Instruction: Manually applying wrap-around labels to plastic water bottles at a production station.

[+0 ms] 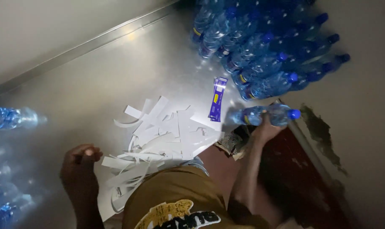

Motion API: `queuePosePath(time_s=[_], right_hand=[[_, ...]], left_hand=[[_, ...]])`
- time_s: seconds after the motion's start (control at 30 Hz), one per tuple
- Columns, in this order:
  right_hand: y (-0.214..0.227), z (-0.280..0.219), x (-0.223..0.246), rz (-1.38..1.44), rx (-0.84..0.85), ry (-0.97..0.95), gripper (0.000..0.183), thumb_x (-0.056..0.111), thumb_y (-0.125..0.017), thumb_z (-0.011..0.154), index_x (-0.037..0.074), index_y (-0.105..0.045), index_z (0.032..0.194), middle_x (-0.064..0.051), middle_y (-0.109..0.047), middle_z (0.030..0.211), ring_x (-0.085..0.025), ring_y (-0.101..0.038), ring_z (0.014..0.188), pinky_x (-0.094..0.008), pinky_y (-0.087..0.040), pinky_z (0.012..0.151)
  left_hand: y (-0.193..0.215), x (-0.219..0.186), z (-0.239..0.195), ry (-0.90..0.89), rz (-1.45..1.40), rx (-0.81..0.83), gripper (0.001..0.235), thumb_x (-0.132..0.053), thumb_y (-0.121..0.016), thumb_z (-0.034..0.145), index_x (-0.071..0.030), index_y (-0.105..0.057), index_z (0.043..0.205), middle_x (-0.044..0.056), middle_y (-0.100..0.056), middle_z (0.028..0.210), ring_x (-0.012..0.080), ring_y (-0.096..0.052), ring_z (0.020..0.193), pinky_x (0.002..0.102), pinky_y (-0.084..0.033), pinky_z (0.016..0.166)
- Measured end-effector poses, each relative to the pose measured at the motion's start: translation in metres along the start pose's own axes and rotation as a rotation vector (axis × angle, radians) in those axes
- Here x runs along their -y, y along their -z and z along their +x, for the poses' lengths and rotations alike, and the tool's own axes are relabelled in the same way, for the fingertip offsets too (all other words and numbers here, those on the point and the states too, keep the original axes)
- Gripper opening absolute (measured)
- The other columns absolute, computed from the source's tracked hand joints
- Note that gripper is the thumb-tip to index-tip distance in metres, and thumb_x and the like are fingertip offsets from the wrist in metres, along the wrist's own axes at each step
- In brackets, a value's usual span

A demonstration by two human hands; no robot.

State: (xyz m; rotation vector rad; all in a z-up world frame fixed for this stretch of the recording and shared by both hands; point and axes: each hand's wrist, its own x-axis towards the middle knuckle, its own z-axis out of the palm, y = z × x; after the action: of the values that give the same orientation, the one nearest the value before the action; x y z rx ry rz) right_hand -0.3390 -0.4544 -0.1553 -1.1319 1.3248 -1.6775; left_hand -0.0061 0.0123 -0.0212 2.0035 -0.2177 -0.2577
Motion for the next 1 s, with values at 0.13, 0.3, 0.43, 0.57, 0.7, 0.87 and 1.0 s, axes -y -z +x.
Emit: queuePosePath(time_s=[0.13,0.3,0.43,0.57,0.7,0.87,1.0], right_hand=[[-0.024,0.0,0.017,-0.09,0.065,0.003,0.081,0.012,-0.099,0.082,0.014,-0.053,0.148,-0.014,-0.074,0.145,-0.033,-0.074,0.132,-0.052,-0.06,0.114],[-0.062,-0.016,-0.007,-0.194,0.157,0.112,0.09,0.024,-0.101,0.091,0.017,-0.043,0.161,-0.017,-0.061,0.157,-0.037,-0.065,0.144,-0.053,-0.059,0.115],[-0.097,-0.008,-0.016,-0.247,0.112,0.26,0.08,0.007,-0.097,0.094,0.012,-0.049,0.157,-0.02,-0.064,0.15,-0.041,-0.066,0.139,-0.059,-0.06,0.114],[-0.093,0.004,-0.042,-0.341,0.202,0.381,0.104,0.058,-0.092,0.102,0.012,-0.031,0.173,-0.025,-0.03,0.174,-0.047,-0.039,0.162,-0.066,-0.044,0.133],[-0.083,0.002,-0.039,-0.347,0.254,0.482,0.109,0.005,-0.108,0.095,0.012,-0.031,0.172,-0.021,-0.04,0.161,-0.045,-0.046,0.154,-0.065,-0.047,0.129],[-0.061,-0.027,-0.075,-0.558,0.173,0.095,0.065,0.003,-0.087,0.097,0.008,-0.042,0.144,-0.02,-0.047,0.143,-0.033,-0.056,0.129,-0.046,-0.063,0.105],[-0.073,-0.067,-0.103,-1.082,0.514,-0.207,0.051,0.045,-0.077,0.097,0.007,-0.081,0.13,-0.02,-0.08,0.125,-0.042,-0.075,0.118,-0.05,-0.06,0.098]], left_hand=[[-0.011,-0.015,-0.002,0.066,0.06,0.02,0.019,-0.018,-0.065,0.113,-0.002,-0.072,0.119,0.013,-0.077,0.104,0.0231,-0.074,0.095,0.037,-0.057,0.086],[-0.001,-0.016,0.0,-0.055,0.167,0.009,0.017,-0.019,-0.065,0.115,-0.005,-0.073,0.12,0.011,-0.078,0.109,0.023,-0.075,0.1,0.039,-0.058,0.09],[0.026,0.004,0.005,-0.272,0.382,-0.072,0.011,-0.005,-0.067,0.119,-0.001,-0.077,0.114,0.015,-0.079,0.116,0.0313,-0.074,0.105,0.045,-0.055,0.094],[0.039,-0.002,-0.003,-0.261,0.366,-0.16,0.029,-0.013,-0.061,0.133,0.003,-0.074,0.113,0.018,-0.076,0.114,0.0302,-0.073,0.099,0.045,-0.054,0.088],[0.042,0.024,-0.013,-0.158,0.297,-0.213,0.033,-0.022,-0.062,0.134,0.003,-0.072,0.115,0.018,-0.075,0.112,0.0284,-0.073,0.097,0.042,-0.058,0.086],[0.038,0.038,-0.024,-0.03,0.277,-0.176,0.015,-0.012,-0.063,0.123,-0.003,-0.075,0.123,0.012,-0.078,0.108,0.0253,-0.078,0.1,0.041,-0.057,0.09],[0.026,0.027,-0.016,0.081,0.259,-0.228,0.019,-0.012,-0.063,0.117,0.002,-0.073,0.127,0.017,-0.08,0.108,0.0275,-0.077,0.098,0.044,-0.059,0.089]])
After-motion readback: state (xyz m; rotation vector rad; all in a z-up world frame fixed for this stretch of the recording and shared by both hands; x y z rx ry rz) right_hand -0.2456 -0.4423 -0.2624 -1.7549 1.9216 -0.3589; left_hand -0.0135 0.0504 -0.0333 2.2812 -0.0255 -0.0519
